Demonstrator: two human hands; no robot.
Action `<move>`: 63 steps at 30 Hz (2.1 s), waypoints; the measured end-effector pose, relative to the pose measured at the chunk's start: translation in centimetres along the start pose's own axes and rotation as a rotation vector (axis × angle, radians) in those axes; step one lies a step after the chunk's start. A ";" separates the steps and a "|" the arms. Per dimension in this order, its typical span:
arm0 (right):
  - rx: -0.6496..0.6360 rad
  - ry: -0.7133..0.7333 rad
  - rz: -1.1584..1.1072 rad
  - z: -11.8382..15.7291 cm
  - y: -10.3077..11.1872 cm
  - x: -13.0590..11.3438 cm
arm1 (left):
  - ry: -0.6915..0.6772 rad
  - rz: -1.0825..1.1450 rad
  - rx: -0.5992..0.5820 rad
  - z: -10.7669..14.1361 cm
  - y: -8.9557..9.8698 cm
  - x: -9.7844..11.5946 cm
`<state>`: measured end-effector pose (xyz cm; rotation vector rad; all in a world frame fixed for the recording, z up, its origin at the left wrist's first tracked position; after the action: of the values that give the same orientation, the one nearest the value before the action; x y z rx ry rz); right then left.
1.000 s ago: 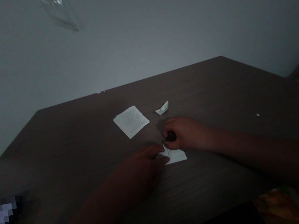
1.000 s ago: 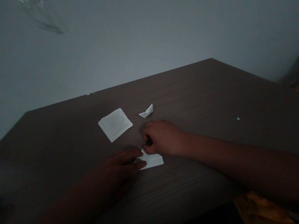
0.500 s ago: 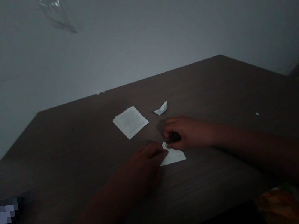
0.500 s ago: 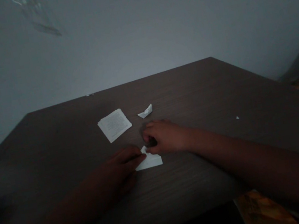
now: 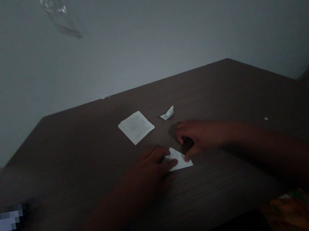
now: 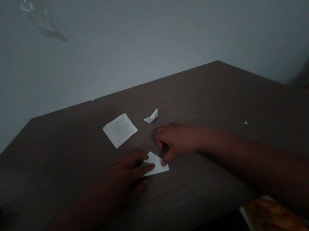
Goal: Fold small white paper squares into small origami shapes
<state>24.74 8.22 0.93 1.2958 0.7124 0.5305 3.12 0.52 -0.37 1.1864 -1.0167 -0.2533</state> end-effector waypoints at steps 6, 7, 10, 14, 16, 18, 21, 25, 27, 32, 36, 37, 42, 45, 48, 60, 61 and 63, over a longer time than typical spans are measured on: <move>0.011 0.021 -0.034 0.3 -0.2 0.1 | 0.024 -0.007 0.048 -0.4 0.6 -0.1; 0.033 0.022 -0.041 0.3 -0.1 0.1 | 0.015 -0.014 0.044 -0.4 0.4 -0.4; 0.087 0.046 -0.065 0.5 -0.2 0.0 | -0.037 -0.061 0.016 -0.4 -0.2 -1.0; 0.101 0.109 -0.040 0.3 -0.9 -0.6 | 0.021 -0.158 -0.038 -0.1 -1.1 -0.6; 0.134 0.120 -0.012 0.1 -1.5 -0.8 | 0.061 -0.188 -0.064 0.0 -1.8 0.1; 0.170 0.127 0.008 -0.1 -2.2 -0.9 | 0.113 -0.215 -0.049 0.0 -2.3 0.6; 0.178 0.115 0.038 0.1 -3.6 -1.2 | 0.145 -0.229 -0.048 -0.3 -3.1 1.0; 0.144 0.103 0.090 0.8 -5.4 -1.5 | 0.210 -0.216 -0.041 -0.8 -3.3 1.1; 0.127 0.107 0.096 1.0 -5.9 -1.7 | 0.225 -0.215 -0.053 -1.0 -3.4 1.2; 0.046 0.086 0.129 0.9 -6.4 -2.1 | 0.274 -0.200 -0.043 -1.2 -3.9 0.8; 0.001 0.085 0.140 0.8 -5.8 -2.1 | 0.256 -0.164 -0.090 -1.2 -3.7 0.6; -0.014 0.087 0.134 0.8 -5.5 -2.0 | 0.251 -0.148 -0.114 -1.2 -3.4 0.6; -0.213 0.080 0.070 1.2 -4.3 -1.3 | 0.286 -0.074 -0.318 -1.0 -2.2 0.3; -0.252 0.041 0.055 1.4 -3.6 -1.5 | 0.273 -0.056 -0.346 -0.9 -2.2 -0.4; -0.272 0.034 0.057 1.4 -3.2 -2.3 | 0.254 -0.058 -0.341 -0.7 -2.9 -1.2; -0.322 -0.003 0.058 1.1 -3.0 -3.4 | 0.211 -0.062 -0.270 -0.2 -2.5 -1.1; -0.316 -0.001 0.055 1.1 -3.1 -3.3 | 0.196 -0.044 -0.240 -0.1 -2.2 -1.1; -0.294 -0.002 0.058 1.1 -3.2 -3.1 | 0.204 -0.020 -0.164 -0.3 -1.7 -1.3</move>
<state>23.31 4.61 -1.55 1.0435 0.5721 0.6554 3.17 0.85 -2.50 1.0505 -0.7911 -0.2225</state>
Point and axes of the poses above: each hand's wrist, its own z-axis away from the middle knuckle, its own y-axis out of the back of the hand, x = y × z, the point moved 5 cm from there along -z, towards the middle knuckle, and after that the axes turned 13 degrees about z, right-handed, at the moved point
